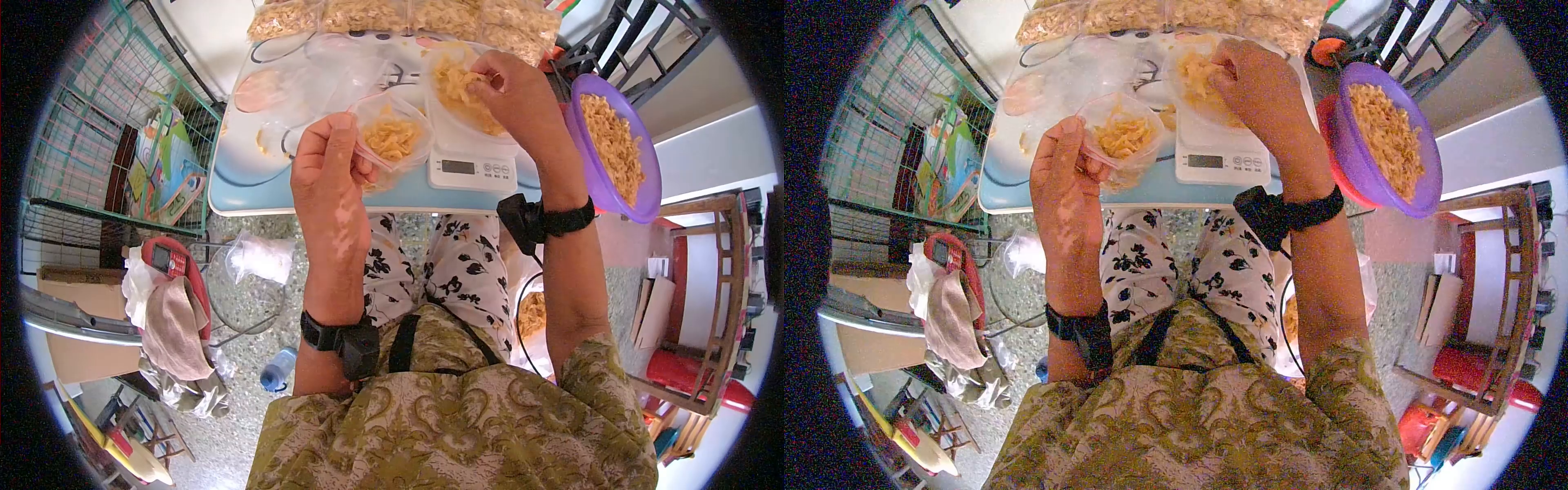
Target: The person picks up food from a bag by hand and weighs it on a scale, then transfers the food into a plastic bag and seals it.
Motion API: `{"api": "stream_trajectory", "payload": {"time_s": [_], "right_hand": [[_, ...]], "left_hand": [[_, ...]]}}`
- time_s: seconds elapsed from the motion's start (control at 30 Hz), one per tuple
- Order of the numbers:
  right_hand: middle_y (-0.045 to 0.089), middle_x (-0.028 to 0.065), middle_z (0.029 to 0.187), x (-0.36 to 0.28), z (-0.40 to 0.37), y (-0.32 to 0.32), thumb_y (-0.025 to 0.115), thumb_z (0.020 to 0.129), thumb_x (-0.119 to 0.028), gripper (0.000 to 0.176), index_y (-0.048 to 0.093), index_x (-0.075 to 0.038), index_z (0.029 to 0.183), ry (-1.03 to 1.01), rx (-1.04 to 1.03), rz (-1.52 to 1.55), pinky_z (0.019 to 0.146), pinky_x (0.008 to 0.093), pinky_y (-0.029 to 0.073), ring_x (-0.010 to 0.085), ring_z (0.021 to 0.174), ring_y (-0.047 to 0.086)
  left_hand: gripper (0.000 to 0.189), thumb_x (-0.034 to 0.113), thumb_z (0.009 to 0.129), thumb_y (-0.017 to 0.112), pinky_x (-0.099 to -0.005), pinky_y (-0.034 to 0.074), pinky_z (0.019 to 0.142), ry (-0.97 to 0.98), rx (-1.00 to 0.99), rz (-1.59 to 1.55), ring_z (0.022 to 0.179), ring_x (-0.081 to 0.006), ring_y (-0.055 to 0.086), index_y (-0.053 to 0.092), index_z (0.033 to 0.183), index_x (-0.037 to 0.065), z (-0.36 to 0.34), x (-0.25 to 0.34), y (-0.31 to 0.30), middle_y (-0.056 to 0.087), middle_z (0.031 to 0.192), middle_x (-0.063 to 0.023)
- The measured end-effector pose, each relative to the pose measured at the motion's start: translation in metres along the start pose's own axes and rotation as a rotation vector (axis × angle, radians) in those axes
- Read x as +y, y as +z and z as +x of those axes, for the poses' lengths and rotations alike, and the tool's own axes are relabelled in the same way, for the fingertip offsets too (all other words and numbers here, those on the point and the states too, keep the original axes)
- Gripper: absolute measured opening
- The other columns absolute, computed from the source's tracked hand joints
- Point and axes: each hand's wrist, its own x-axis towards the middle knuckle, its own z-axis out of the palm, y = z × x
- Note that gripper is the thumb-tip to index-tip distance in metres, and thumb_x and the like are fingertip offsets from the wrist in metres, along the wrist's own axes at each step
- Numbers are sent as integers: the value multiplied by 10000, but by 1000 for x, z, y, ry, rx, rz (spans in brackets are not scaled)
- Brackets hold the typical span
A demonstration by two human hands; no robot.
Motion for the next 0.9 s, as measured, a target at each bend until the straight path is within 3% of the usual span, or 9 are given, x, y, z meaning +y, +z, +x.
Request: {"api": "stream_trajectory", "payload": {"time_s": [0.17, 0.23, 0.33, 0.87, 0.9], "right_hand": [[652, 131, 875, -1, -3, 0, 616, 803, -238, 205, 623, -67, 916, 24, 37, 93, 707, 407, 504, 310, 815, 637], [652, 56, 851, -1, -5, -1, 656, 823, -163, 203, 612, -27, 966, 95, -23, 150, 706, 275, 491, 135, 751, 606], [660, 50, 843, 3, -7, 3, 659, 824, -168, 205, 618, -24, 964, 75, -32, 162, 699, 270, 492, 118, 733, 601], [646, 87, 852, 2, -25, 5, 676, 813, -175, 253, 615, -14, 999, 120, -23, 176, 713, 276, 488, 144, 751, 602], [640, 121, 864, 0, -27, 5, 650, 806, -188, 235, 611, -16, 962, 132, -4, 220, 727, 325, 489, 222, 783, 613]], "left_hand": [[155, 208, 924, 598, -220, 379, 539, 0, -2, 4, 589, -67, 457, 557, 899, 60, -1, 1, 3, 514, 703, 18], [154, 208, 923, 598, -219, 381, 539, -1, -2, 4, 595, -65, 461, 558, 904, 60, -3, 2, 4, 518, 711, 17], [154, 208, 922, 599, -219, 382, 541, -7, 1, 2, 599, -65, 461, 557, 909, 60, -2, 0, 4, 520, 719, 18], [176, 235, 912, 616, -219, 374, 538, -27, -6, 29, 604, -65, 466, 555, 927, 70, 0, -7, 7, 503, 709, 31], [176, 234, 911, 617, -216, 376, 536, -34, -7, 24, 605, -62, 469, 555, 926, 70, -1, -7, 8, 505, 708, 32]]}}
